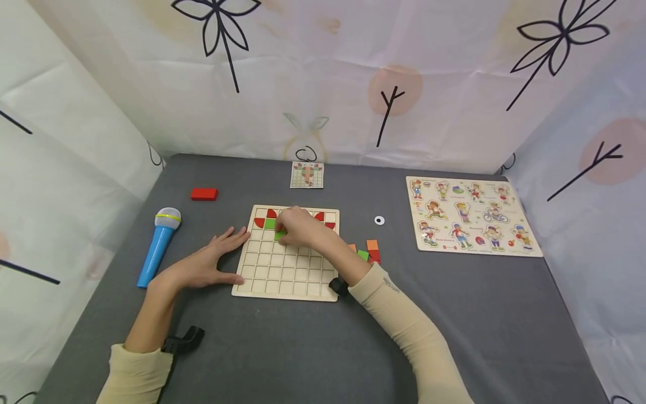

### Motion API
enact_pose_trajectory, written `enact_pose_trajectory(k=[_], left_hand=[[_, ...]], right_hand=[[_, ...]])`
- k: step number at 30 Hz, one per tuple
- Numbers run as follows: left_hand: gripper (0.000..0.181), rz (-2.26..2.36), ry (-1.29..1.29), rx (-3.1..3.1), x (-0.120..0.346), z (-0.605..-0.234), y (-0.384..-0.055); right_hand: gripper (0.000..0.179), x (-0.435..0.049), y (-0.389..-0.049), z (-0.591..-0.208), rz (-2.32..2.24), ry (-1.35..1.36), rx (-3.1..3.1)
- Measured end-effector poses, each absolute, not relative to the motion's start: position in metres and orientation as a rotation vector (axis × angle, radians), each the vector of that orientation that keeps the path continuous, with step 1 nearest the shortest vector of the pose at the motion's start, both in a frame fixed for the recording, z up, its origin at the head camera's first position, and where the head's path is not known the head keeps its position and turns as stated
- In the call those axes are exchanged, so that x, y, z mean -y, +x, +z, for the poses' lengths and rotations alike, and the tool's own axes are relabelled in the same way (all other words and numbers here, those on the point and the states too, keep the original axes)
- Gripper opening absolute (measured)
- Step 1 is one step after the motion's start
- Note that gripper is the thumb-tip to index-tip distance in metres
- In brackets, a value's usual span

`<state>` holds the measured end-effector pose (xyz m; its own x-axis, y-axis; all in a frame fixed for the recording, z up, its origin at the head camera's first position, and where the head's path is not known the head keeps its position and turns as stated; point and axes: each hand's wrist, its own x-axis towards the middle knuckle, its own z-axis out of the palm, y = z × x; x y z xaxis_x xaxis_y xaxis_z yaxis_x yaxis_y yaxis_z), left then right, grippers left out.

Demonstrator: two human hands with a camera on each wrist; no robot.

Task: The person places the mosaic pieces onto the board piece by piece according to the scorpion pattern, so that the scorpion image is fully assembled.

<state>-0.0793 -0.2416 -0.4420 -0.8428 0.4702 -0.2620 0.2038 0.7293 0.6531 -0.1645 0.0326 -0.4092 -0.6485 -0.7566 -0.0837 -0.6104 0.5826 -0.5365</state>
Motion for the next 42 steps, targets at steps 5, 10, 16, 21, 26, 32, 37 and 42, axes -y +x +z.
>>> enact_pose_trajectory(k=[5, 10, 16, 21, 26, 32, 37, 42], left_hand=[[0.113, 0.878, 0.519, -2.520, 0.241, -0.442, -0.080], [0.112, 0.879, 0.513, -2.518, 0.241, -0.443, -0.080], [0.112, 0.875, 0.508, -2.523, 0.242, -0.442, -0.080], [0.114, 0.868, 0.501, -2.524, 0.242, -0.442, -0.080], [0.113, 0.859, 0.504, -2.527, 0.242, -0.442, -0.080], [0.113, 0.856, 0.489, -2.522, 0.241, -0.442, -0.079], [0.113, 0.860, 0.491, -2.521, 0.241, -0.441, -0.079], [0.114, 0.899, 0.498, -2.520, 0.241, -0.440, -0.078]], right_hand=[[0.021, -0.041, -0.161, -0.408, -0.735, -1.095, -2.498], [0.026, -0.060, -0.155, -0.405, -0.814, -1.023, -2.481], [0.024, -0.093, -0.146, -0.400, -0.931, -0.998, -2.457], [0.025, -0.124, -0.138, -0.396, -0.955, -0.948, -2.490], [0.023, -0.156, -0.129, -0.398, -0.944, -0.902, -2.530], [0.022, -0.192, -0.122, -0.407, -0.881, -0.857, -2.563], [0.024, -0.210, -0.118, -0.413, -0.811, -0.847, -2.576], [0.028, -0.216, -0.117, -0.417, -0.772, -0.861, -2.590]])
